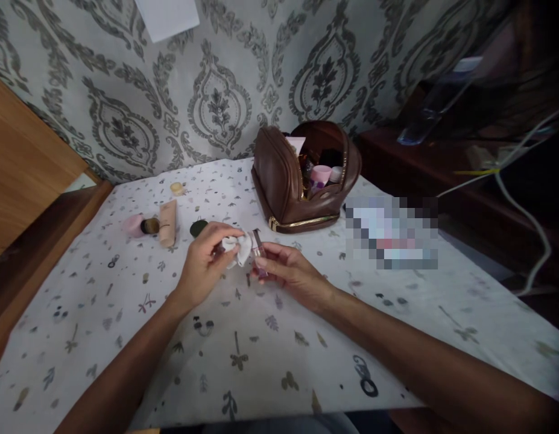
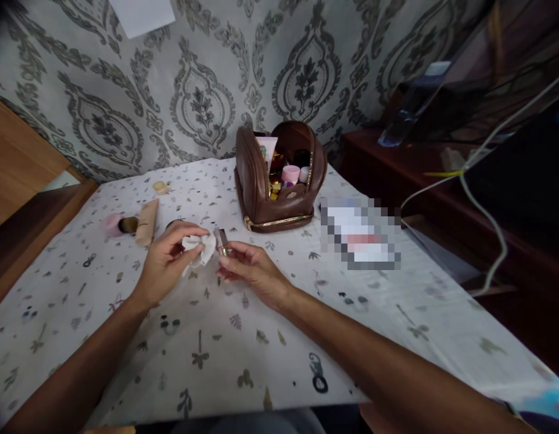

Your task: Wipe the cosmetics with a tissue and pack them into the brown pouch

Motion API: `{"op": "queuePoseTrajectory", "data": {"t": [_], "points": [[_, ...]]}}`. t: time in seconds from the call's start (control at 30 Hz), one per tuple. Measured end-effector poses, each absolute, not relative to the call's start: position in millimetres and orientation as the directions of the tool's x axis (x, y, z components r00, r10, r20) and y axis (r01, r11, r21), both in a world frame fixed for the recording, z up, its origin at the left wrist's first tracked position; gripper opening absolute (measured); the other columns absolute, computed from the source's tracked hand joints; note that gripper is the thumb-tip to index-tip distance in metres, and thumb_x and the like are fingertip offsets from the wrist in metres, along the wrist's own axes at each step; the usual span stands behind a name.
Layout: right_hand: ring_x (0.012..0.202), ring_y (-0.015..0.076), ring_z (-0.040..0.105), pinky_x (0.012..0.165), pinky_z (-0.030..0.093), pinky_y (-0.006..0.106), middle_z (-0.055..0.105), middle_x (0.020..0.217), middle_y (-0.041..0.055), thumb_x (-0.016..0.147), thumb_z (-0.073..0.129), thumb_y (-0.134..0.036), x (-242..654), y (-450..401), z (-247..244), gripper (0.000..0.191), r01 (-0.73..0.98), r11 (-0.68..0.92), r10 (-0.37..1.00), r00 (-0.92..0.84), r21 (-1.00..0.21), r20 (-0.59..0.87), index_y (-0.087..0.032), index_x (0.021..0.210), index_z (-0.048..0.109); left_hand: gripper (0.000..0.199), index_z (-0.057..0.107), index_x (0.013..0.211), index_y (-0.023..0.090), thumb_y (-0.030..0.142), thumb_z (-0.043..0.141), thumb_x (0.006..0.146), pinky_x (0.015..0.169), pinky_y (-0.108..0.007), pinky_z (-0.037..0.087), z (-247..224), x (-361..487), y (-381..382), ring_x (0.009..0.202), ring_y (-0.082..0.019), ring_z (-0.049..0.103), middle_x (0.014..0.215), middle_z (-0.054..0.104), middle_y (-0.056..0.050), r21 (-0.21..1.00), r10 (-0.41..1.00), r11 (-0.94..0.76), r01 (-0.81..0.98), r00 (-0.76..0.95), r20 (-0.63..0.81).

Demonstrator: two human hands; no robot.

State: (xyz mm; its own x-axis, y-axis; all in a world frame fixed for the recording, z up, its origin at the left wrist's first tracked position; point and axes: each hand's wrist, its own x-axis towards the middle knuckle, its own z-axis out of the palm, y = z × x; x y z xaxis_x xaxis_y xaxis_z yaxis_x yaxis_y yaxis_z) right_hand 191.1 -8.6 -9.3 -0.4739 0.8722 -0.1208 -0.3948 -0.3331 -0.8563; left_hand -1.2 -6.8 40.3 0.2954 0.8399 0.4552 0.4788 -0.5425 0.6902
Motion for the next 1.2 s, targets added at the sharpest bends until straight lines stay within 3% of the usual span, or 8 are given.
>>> {"op": "queuePoseTrajectory", "data": {"t": [0.1,0.33,0.5,0.67,0.8,1.03,1.2], "points": [[0.070,0.0104,0.062,0.065,0.046,0.025,0.065,0.079,-0.0023,0.071,0.087,-0.039,189.9,-8.6,-14.9,0.040,-0.378,-0.314,0.871,-0.480,-0.871,-0.106,-0.021,0.103,0.071,0.019,0.070,0.107,0.025,0.018,0.062,0.091,0.063,-0.023,0.044,38.9,-2.9,-5.0,0.087,-0.016,0.058,0.103,0.063,-0.004,0.678,0.835,-0.546,0.491,0.254,0.488],[0.069,0.0089,0.057,0.065,0.045,0.024,0.065,0.080,-0.0031,0.069,0.088,-0.038,189.7,-3.4,-13.8,0.034,-0.483,-0.302,0.909,-0.405,-0.822,-0.096,-0.023,0.095,0.073,0.022,0.071,0.109,0.028,0.018,0.062,0.092,0.056,-0.020,0.041,37.7,0.3,-8.6,0.073,-0.010,0.054,0.103,0.061,-0.003,0.701,0.805,-0.576,0.421,0.444,0.394],[0.076,0.0102,0.057,0.075,0.050,0.026,0.065,0.088,-0.0018,0.072,0.086,-0.041,189.6,-3.2,-7.7,0.028,-0.540,-0.269,0.928,-0.367,-0.797,-0.064,-0.024,0.090,0.074,0.020,0.072,0.107,0.028,0.021,0.061,0.093,0.054,-0.020,0.041,38.2,2.8,-10.3,0.073,-0.011,0.055,0.102,0.062,-0.004,0.739,0.782,-0.565,0.366,0.524,0.338],[0.074,0.0118,0.062,0.070,0.052,0.027,0.066,0.083,-0.0006,0.076,0.083,-0.043,190.4,-7.0,-8.6,0.031,-0.471,-0.306,0.884,-0.464,-0.827,-0.063,-0.021,0.096,0.072,0.020,0.069,0.110,0.026,0.020,0.062,0.092,0.067,-0.026,0.047,36.8,-0.4,-6.8,0.095,-0.018,0.060,0.106,0.064,-0.005,0.751,0.846,-0.525,0.399,0.338,0.412],[0.074,0.0137,0.064,0.071,0.052,0.030,0.066,0.079,-0.0009,0.076,0.083,-0.042,190.4,-8.6,-12.3,0.036,-0.433,-0.301,0.869,-0.492,-0.849,-0.056,-0.022,0.102,0.071,0.018,0.068,0.108,0.024,0.021,0.062,0.091,0.070,-0.027,0.046,35.5,-3.2,-3.5,0.095,-0.018,0.060,0.103,0.064,-0.004,0.749,0.865,-0.500,0.434,0.223,0.449],[0.073,0.0099,0.058,0.070,0.050,0.025,0.064,0.081,-0.0026,0.074,0.085,-0.036,192.1,-3.2,-11.4,0.028,-0.517,-0.307,0.907,-0.413,-0.799,-0.081,-0.021,0.093,0.070,0.019,0.069,0.107,0.026,0.018,0.060,0.092,0.057,-0.021,0.042,39.8,0.4,-8.8,0.073,-0.012,0.055,0.103,0.062,-0.004,0.716,0.807,-0.558,0.420,0.474,0.351],[0.073,0.0103,0.058,0.070,0.052,0.025,0.065,0.082,-0.0018,0.071,0.087,-0.036,191.2,-3.4,-10.8,0.029,-0.512,-0.331,0.904,-0.412,-0.793,-0.112,-0.022,0.092,0.072,0.020,0.069,0.107,0.026,0.018,0.059,0.093,0.056,-0.021,0.041,42.5,-1.2,-8.8,0.075,-0.012,0.056,0.102,0.062,-0.004,0.742,0.769,-0.565,0.360,0.557,0.315]]}}
